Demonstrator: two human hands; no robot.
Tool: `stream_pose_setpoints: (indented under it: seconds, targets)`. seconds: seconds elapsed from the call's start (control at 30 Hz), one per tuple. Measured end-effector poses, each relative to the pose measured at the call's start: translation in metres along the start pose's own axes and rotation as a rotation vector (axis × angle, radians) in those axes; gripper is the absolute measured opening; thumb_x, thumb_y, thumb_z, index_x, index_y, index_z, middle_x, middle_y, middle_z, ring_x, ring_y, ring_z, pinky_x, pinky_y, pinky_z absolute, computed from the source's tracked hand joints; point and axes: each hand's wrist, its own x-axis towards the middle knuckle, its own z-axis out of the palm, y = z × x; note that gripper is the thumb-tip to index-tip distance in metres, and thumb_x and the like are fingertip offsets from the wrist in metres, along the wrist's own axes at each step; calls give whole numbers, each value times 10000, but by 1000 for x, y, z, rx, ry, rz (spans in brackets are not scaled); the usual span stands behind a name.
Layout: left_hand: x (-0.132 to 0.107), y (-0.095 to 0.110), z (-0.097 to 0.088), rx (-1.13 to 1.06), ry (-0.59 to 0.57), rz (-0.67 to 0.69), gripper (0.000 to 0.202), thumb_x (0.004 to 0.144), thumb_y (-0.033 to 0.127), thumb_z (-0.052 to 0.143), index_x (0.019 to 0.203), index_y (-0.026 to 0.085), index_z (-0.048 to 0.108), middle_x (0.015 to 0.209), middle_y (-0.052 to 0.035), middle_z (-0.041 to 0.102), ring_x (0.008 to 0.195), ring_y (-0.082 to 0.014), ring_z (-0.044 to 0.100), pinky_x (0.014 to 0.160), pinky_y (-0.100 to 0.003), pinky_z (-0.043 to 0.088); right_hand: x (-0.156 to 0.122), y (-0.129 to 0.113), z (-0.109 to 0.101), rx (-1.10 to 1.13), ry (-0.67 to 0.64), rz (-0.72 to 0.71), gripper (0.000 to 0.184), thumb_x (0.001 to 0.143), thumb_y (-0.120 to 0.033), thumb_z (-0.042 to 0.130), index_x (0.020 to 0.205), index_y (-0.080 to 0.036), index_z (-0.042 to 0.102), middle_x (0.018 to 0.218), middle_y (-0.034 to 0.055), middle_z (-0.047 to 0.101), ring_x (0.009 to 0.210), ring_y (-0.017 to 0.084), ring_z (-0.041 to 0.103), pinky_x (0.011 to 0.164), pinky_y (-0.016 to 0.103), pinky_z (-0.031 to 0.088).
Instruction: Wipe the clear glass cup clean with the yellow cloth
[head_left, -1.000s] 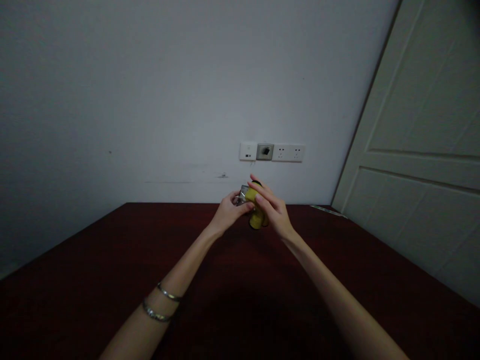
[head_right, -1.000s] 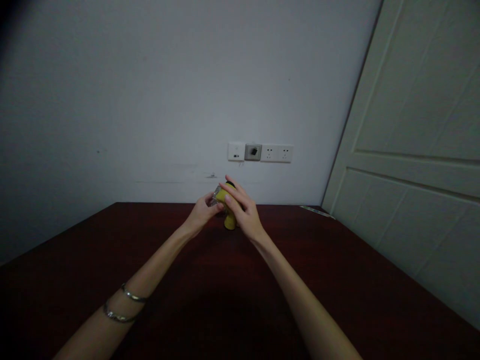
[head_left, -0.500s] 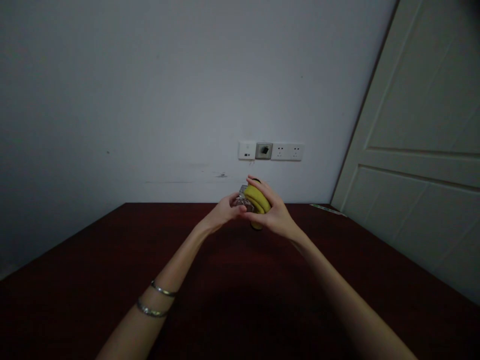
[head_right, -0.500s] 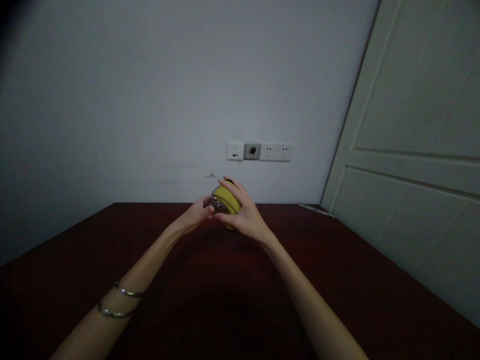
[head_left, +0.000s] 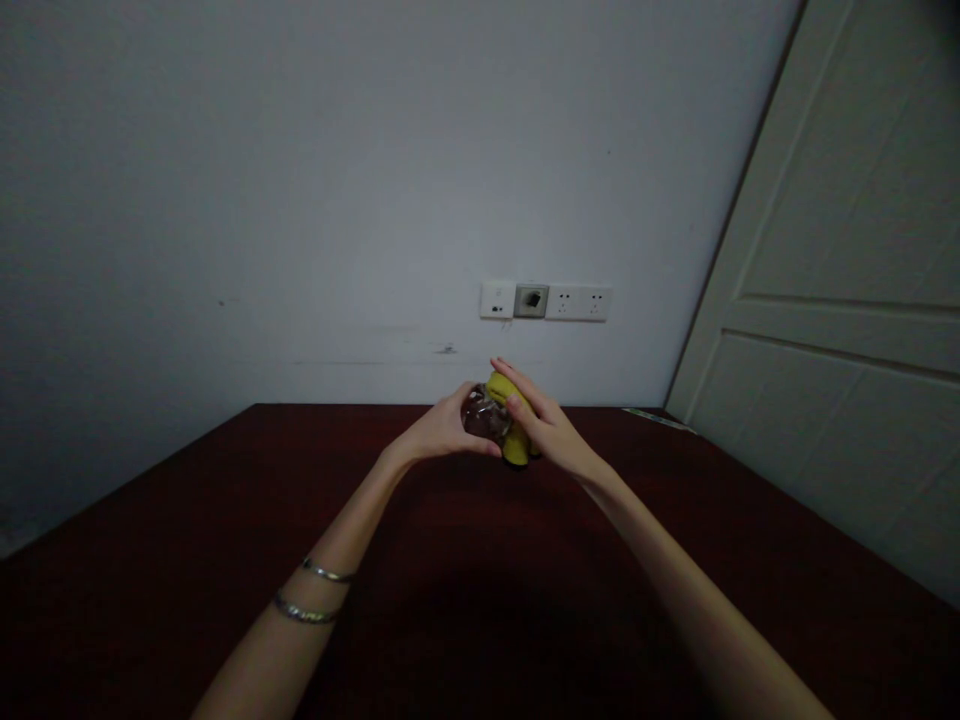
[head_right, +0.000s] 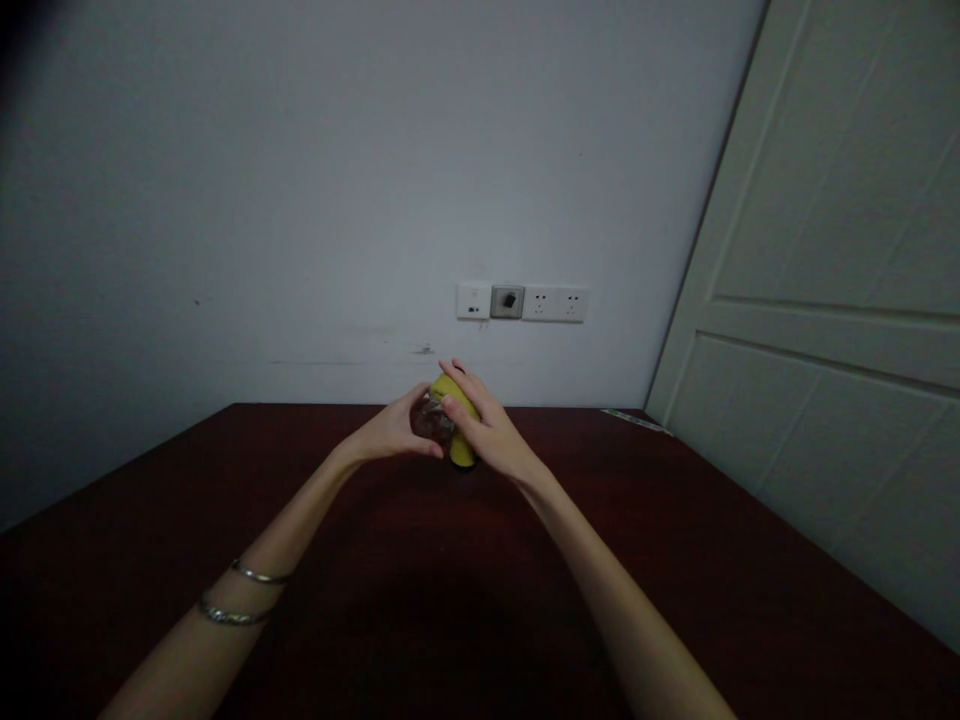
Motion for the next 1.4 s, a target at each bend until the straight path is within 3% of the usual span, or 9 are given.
stream_pose_setpoints:
  seconds: [0.1,0.23,0.4,0.53,0.83,0.9,1.03,1.1,1.4]
  targets:
    - [0,0,4,68,53,67,825,533,327,829,1241,167,436,1174,-128,591,1091,-278,567,934,-449,442,-1,-1,2,-65,34,-92,416,887,-456,477,1286,-346,511,1468,12,383,1358,200,340,1123,463,247]
    - [0,8,10,144,89,129,844,542,351,823,1257,168,414,1201,-127,565,1102,-278,555,941,-440,440,0,1,9,-14,153,-139,334,869,-410,528,1179,-320,614,1408,18,470,1302,199,427,1106,438,296]
    - [-1,17,12,190,54,154,847,541,375,822,1251,168,409,1150,-113,600,1057,-265,585,936,-426,451,5,8,11,234,301,95,369,845,-458,543,1130,-252,653,1256,56,615,1190,221,547,1042,437,394]
    - [0,16,12,196,59,148,877,530,385,827,1262,175,393,1170,-121,598,1074,-270,583,942,-417,449,6,5,9,265,299,128,367,822,-455,576,1107,-244,669,1224,59,636,1167,234,565,1028,436,410]
    - [-2,16,12,174,58,104,762,576,404,798,1199,157,434,1092,-100,618,988,-251,606,852,-399,487,-2,-11,1,-117,92,-211,321,799,-305,639,1119,-280,659,1334,53,547,1206,204,527,1059,416,366]
    - [-1,16,13,194,83,109,797,562,408,805,1222,158,434,1138,-111,605,1024,-260,593,885,-410,472,1,-8,2,-75,134,-162,310,796,-322,640,1100,-274,671,1310,49,570,1205,211,528,1060,419,366]
    - [0,18,13,237,109,103,861,522,411,823,1250,155,441,1160,-121,605,1048,-271,587,924,-423,452,6,-1,5,99,300,109,319,803,-401,612,1062,-234,693,1133,58,684,1087,234,613,989,432,440]
    - [0,21,14,234,111,98,852,525,408,821,1247,149,448,1135,-116,620,1033,-260,595,914,-406,460,7,-1,5,118,327,144,325,802,-409,610,1054,-224,697,1104,60,697,1073,238,622,985,430,444]
    - [1,21,15,138,214,49,728,588,253,767,1241,171,456,1027,-70,653,903,-214,629,774,-333,508,-2,-19,7,-193,143,-276,310,795,-246,646,1104,-273,670,1364,43,517,1234,218,503,1070,430,367]
